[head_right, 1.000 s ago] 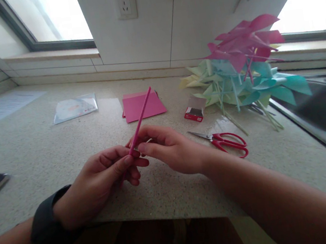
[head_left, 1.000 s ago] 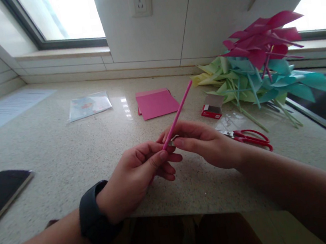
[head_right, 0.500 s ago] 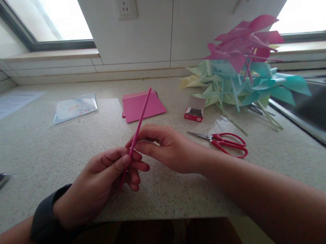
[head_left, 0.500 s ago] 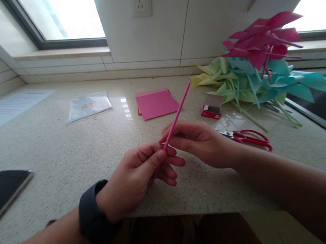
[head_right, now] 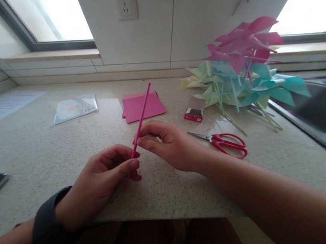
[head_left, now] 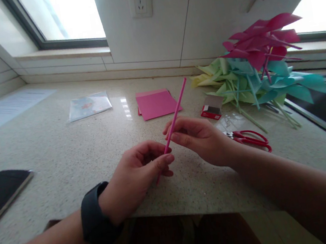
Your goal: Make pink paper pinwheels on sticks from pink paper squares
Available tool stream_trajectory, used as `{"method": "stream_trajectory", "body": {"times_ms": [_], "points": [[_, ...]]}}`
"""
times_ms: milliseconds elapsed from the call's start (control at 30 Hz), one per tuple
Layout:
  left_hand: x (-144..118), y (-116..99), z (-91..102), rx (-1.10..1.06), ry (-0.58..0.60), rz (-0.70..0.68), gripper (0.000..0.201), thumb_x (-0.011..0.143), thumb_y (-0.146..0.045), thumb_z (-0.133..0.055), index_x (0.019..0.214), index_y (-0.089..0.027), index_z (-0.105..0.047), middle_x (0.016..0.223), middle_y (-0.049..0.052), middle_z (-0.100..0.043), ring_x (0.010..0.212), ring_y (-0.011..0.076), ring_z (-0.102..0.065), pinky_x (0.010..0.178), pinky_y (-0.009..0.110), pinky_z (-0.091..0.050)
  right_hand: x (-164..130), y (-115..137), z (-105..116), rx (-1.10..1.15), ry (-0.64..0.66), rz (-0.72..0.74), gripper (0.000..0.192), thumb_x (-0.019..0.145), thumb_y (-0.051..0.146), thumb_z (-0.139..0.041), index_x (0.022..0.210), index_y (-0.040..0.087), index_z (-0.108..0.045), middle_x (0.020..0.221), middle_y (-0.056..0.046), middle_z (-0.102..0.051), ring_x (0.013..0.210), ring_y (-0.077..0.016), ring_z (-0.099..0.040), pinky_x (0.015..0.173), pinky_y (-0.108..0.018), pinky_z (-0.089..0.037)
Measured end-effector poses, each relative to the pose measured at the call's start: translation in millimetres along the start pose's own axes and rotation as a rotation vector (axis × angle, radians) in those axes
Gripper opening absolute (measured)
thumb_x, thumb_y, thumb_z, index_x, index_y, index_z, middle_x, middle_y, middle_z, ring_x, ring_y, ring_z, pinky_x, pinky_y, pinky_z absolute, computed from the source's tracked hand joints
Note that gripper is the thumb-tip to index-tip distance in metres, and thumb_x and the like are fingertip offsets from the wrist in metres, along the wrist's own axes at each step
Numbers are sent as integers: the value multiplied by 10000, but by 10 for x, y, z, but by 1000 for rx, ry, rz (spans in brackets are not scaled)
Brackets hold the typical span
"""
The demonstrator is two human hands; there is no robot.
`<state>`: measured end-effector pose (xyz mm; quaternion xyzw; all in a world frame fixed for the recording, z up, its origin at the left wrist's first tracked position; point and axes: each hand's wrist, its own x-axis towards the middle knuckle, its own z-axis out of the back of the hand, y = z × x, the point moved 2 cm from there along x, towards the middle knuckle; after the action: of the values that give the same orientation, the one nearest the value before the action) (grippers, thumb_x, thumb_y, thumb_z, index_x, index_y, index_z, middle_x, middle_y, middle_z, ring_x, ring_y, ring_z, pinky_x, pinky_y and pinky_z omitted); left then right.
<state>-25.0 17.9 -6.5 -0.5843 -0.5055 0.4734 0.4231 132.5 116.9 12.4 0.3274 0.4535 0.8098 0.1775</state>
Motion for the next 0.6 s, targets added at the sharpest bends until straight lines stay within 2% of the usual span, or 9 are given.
{"method": "stream_trajectory", "body": {"times_ms": [100,333,467,600], "points": [[0,26,16,-28,-30,28,178,854,-324,-777,866,-156,-718,721,-8,-710,636,100,-697,496,129,-466,3,20,2,8,-3,8,134,955,285,-625,906,179,-691,963,-44,-684,905,-168,-643,826,-308,-514],[30,41,28,-175,61,-8,142,887,-298,-749,908,-159,-765,776,1,-726,631,73,-652,626,175,-583,3,81,10,-27,38,53,202,999,236,-557,1076,180,-735,1050,-54,-740,1011,-161,-678,909,-298,-529],[41,56,58,-174,89,-11,132,919,-295,-715,926,-176,-772,840,12,-751,634,63,-660,613,143,-560,-6,66,15,-46,69,72,239,1020,233,-512,1145,203,-713,1128,-48,-727,1104,-164,-657,991,-321,-506],[37,54,63,-184,139,-21,152,933,-307,-697,965,-185,-781,852,19,-754,601,54,-620,582,141,-548,-23,39,8,-39,101,50,247,1033,259,-487,1168,200,-686,1135,-55,-717,1115,-174,-650,990,-337,-508]]}}
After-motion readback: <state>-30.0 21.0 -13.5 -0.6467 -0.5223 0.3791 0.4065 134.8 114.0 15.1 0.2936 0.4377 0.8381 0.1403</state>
